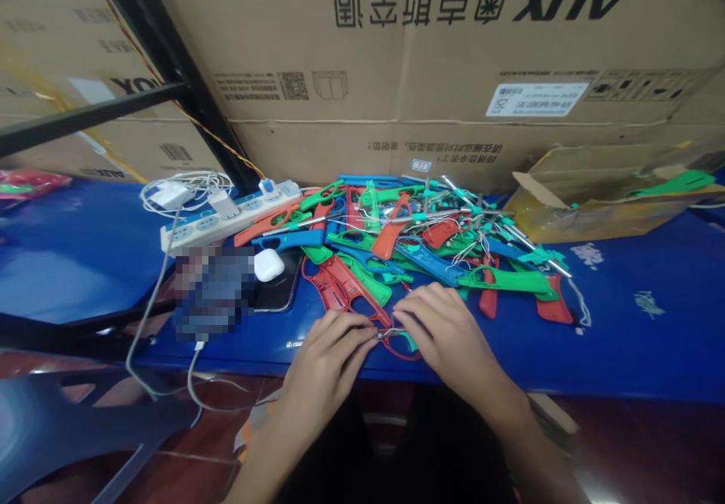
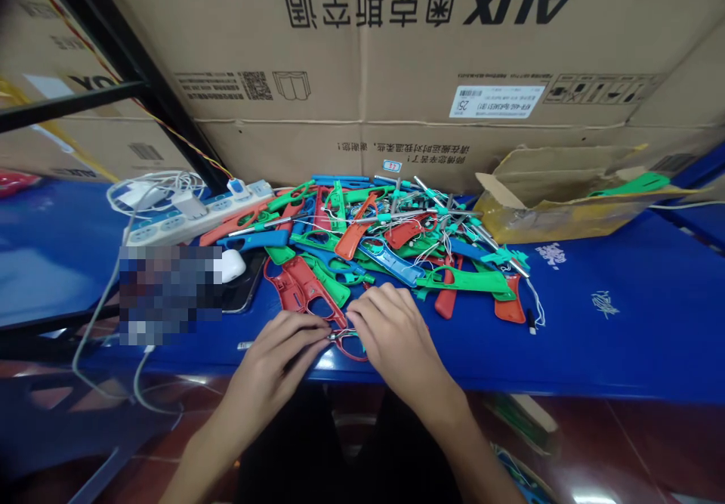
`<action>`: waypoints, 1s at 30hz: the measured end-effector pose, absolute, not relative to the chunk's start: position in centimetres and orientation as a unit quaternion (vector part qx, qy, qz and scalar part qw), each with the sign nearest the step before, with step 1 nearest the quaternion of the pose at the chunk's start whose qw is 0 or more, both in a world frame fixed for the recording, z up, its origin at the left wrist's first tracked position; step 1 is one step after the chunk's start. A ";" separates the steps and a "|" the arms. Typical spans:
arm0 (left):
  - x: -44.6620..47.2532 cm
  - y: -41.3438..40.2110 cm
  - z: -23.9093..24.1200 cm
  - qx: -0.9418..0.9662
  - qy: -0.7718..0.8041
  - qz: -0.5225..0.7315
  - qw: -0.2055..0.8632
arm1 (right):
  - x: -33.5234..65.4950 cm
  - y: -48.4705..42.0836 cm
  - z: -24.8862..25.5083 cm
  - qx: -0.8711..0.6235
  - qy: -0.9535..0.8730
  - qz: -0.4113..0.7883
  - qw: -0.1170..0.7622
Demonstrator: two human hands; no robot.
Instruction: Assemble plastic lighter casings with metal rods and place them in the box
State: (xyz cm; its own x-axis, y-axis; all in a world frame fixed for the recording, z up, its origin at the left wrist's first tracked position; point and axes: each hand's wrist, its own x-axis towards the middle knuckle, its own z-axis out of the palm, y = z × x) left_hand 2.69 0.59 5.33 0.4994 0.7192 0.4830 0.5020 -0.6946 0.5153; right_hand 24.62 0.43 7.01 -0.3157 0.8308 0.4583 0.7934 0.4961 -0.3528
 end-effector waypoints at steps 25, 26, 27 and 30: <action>3.3 0.2 6.1 0.887 0.342 0.296 0.093 | 26.9 -5.0 4.4 -0.555 -0.762 0.010 0.333; 3.5 0.2 6.3 0.891 0.338 0.292 0.083 | 26.9 -5.1 4.2 -0.555 -0.767 0.006 0.322; 3.7 0.3 6.3 0.894 0.336 0.287 0.074 | 26.9 -5.1 4.1 -0.556 -0.770 0.003 0.313; 4.0 0.7 6.2 0.898 0.332 0.282 0.055 | 26.6 -4.8 4.0 -0.553 -0.780 -0.012 0.293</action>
